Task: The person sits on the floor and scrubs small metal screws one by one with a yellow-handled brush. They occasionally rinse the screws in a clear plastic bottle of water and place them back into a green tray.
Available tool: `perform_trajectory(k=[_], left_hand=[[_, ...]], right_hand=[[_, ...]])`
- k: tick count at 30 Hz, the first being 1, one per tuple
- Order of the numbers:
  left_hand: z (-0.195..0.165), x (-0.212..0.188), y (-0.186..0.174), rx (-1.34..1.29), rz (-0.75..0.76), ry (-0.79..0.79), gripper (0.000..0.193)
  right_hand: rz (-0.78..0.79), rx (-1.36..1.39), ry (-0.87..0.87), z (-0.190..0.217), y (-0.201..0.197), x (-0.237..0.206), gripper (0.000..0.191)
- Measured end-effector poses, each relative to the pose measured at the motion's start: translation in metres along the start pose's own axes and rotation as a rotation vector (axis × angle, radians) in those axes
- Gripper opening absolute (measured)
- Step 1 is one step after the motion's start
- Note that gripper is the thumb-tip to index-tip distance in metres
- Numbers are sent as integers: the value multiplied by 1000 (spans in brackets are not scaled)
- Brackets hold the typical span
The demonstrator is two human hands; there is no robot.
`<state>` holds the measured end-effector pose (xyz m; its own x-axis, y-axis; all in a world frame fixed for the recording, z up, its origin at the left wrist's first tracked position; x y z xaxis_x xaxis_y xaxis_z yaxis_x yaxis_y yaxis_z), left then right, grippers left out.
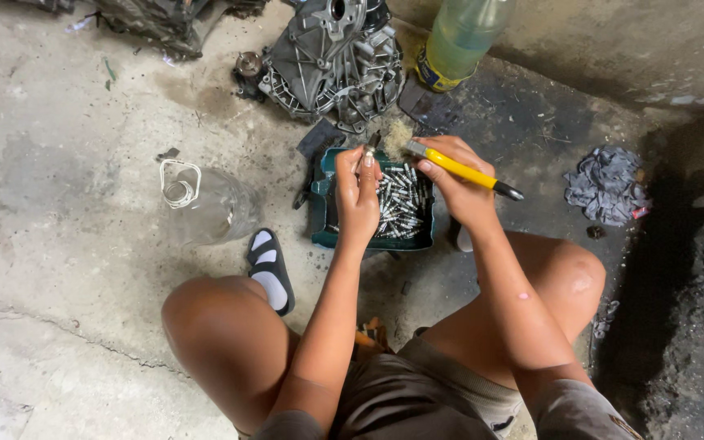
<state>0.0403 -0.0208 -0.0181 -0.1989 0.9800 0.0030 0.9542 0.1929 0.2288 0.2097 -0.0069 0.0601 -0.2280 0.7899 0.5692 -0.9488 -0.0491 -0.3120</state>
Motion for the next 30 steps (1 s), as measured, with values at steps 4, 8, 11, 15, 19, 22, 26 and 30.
perform_trajectory(k=[4, 8, 11, 15, 19, 22, 26, 30], left_hand=[[1, -2, 3, -1, 11, -12, 17], [-3, -2, 2, -204, 37, -102, 18], [-8, -1, -1, -349, 65, -243, 30], [-15, -2, -1, -423, 71, -306, 39], [-10, -1, -1, -409, 66, -338, 39], [4, 1, 1, -392, 92, -345, 39], [29, 5, 2, -246, 73, -387, 43], [46, 9, 0, -159, 33, -346, 45]], right_hand=[[3, 92, -29, 4, 2, 1, 26], [67, 45, -102, 0, 9, 2, 27], [108, -11, -70, -8, 15, -1, 27], [111, -106, -66, -9, 13, -5, 24], [31, -107, -52, -4, 1, -3, 23], [26, -116, -88, 3, -1, -2, 23], [20, -193, -70, 11, 3, -4, 23], [-4, -147, -96, 18, -1, -3, 21]])
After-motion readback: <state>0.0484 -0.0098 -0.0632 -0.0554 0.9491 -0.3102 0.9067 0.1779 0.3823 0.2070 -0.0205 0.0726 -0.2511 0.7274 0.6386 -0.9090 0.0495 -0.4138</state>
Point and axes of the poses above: each hand's wrist, its own x-axis towards the middle knuckle, its own y-axis out of the palm, z = x × y, the point moved 4 cm from there along x, towards the middle knuckle, and after that the axes turned 13 degrees about -y, right-handed, at the moved point
